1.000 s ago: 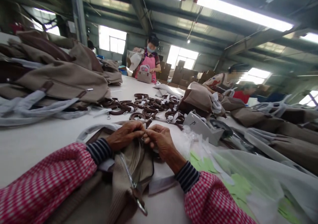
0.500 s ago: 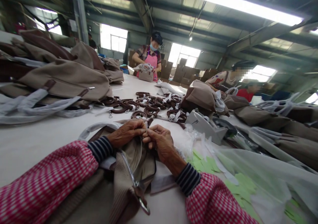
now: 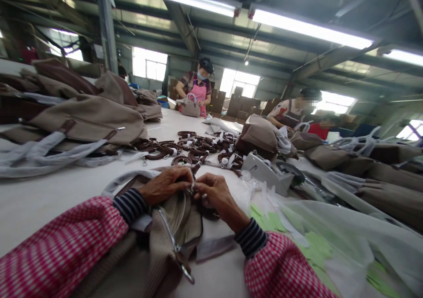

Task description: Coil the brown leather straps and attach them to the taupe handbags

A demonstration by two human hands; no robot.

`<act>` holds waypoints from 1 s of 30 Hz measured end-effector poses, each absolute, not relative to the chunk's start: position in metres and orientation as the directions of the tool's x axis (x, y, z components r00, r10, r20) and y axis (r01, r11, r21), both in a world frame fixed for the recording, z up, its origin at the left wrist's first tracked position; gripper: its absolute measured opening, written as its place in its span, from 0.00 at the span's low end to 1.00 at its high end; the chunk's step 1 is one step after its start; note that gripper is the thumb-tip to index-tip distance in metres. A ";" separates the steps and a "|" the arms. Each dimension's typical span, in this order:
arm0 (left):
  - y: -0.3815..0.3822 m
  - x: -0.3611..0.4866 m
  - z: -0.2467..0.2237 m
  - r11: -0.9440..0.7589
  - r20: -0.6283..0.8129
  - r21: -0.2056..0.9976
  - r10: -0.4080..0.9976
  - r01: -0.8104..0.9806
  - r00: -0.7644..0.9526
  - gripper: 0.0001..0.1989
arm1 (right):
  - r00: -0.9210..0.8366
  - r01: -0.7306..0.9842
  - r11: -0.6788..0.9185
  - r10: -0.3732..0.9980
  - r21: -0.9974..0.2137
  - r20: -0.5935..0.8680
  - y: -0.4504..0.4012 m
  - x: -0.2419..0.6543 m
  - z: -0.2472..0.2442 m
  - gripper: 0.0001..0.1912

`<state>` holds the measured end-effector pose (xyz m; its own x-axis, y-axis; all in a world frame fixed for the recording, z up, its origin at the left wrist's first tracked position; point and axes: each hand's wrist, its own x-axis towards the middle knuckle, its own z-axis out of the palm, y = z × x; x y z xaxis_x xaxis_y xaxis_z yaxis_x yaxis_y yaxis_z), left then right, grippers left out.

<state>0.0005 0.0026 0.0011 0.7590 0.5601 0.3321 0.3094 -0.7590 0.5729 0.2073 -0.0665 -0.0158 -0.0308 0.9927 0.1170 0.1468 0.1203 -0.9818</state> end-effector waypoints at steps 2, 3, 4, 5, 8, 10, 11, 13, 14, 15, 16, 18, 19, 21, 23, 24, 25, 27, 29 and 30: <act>-0.012 -0.008 0.012 -0.843 0.341 0.443 0.474 0.305 0.812 0.11 | -0.085 0.443 0.235 0.972 -0.865 0.221 -0.083 0.225 -0.003 0.05; -0.020 -0.013 0.017 -0.878 0.319 0.371 0.426 0.302 0.846 0.14 | -0.141 0.575 0.287 0.957 -0.766 0.253 -0.092 0.232 0.002 0.05; -0.028 -0.016 0.022 -0.902 0.282 0.305 0.393 0.306 0.875 0.17 | -0.216 0.683 0.329 0.944 -0.652 0.250 -0.101 0.239 0.005 0.06; -0.036 -0.019 0.027 -0.914 0.234 0.250 0.379 0.321 0.895 0.20 | -0.295 0.763 0.365 0.931 -0.533 0.216 -0.110 0.244 0.006 0.07; -0.052 -0.019 0.035 -0.903 0.122 0.173 0.417 0.394 0.901 0.26 | -0.415 0.868 0.424 0.905 -0.258 0.092 -0.127 0.246 0.000 0.07; -0.055 -0.013 0.037 -0.895 0.090 0.206 0.420 0.396 0.903 0.30 | -0.406 0.890 0.415 0.910 -0.189 0.086 -0.129 0.244 -0.006 0.07; -0.054 -0.010 0.037 -0.897 0.078 0.232 0.403 0.377 0.912 0.30 | -0.398 0.891 0.410 0.912 -0.195 0.102 -0.128 0.243 -0.007 0.08; -0.052 -0.005 0.040 -0.905 0.063 0.268 0.358 0.330 0.932 0.25 | -0.404 0.866 0.426 0.905 -0.261 0.135 -0.124 0.245 -0.004 0.07; -0.050 -0.004 0.042 -0.906 0.064 0.274 0.352 0.323 0.934 0.21 | -0.406 0.845 0.433 0.901 -0.312 0.152 -0.122 0.247 0.000 0.06; -0.048 -0.004 0.045 -0.904 0.069 0.276 0.357 0.326 0.932 0.17 | -0.400 0.824 0.434 0.901 -0.365 0.169 -0.120 0.249 0.006 0.04; -0.047 -0.005 0.050 -0.901 0.080 0.276 0.368 0.334 0.926 0.14 | -0.386 0.805 0.428 0.904 -0.411 0.186 -0.119 0.250 0.013 0.04; -0.045 -0.008 0.060 -0.880 0.122 0.289 0.424 0.376 0.898 0.10 | -0.345 0.791 0.414 0.910 -0.450 0.231 -0.118 0.249 0.025 0.04; -0.045 -0.010 0.065 -0.866 0.141 0.299 0.455 0.401 0.879 0.09 | -0.336 0.794 0.421 0.905 -0.440 0.260 -0.118 0.245 0.030 0.05; -0.045 -0.013 0.072 -0.826 0.158 0.312 0.532 0.469 0.832 0.08 | -0.378 0.802 0.476 0.872 -0.361 0.310 -0.118 0.233 0.032 0.04; -0.047 -0.012 0.075 -0.787 0.121 0.282 0.596 0.549 0.793 0.07 | -0.487 0.799 0.552 0.827 -0.238 0.283 -0.120 0.218 0.026 0.03; -0.050 -0.011 0.074 -0.777 0.092 0.249 0.613 0.578 0.785 0.08 | -0.535 0.794 0.581 0.808 -0.179 0.246 -0.122 0.211 0.020 0.04; -0.053 -0.008 0.072 -0.771 0.067 0.214 0.624 0.600 0.778 0.09 | -0.566 0.791 0.596 0.798 -0.135 0.206 -0.123 0.205 0.013 0.04; -0.062 -0.002 0.066 -0.767 0.027 0.140 0.636 0.627 0.772 0.13 | -0.566 0.804 0.582 0.812 -0.124 0.144 -0.125 0.200 0.000 0.05; -0.072 0.005 0.059 -0.745 -0.024 0.081 0.663 0.662 0.749 0.20 | -0.510 0.828 0.525 0.851 -0.198 0.122 -0.126 0.201 -0.010 0.05; -0.077 0.008 0.056 -0.725 -0.057 0.060 0.684 0.686 0.727 0.22 | -0.474 0.839 0.488 0.873 -0.242 0.117 -0.126 0.202 -0.014 0.05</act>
<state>0.0081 -0.0768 0.0558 0.7272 0.6841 -0.0569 0.6865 -0.7247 0.0602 0.2025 -0.1257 -0.0140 -0.4738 0.8729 0.1166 0.8389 0.4877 -0.2415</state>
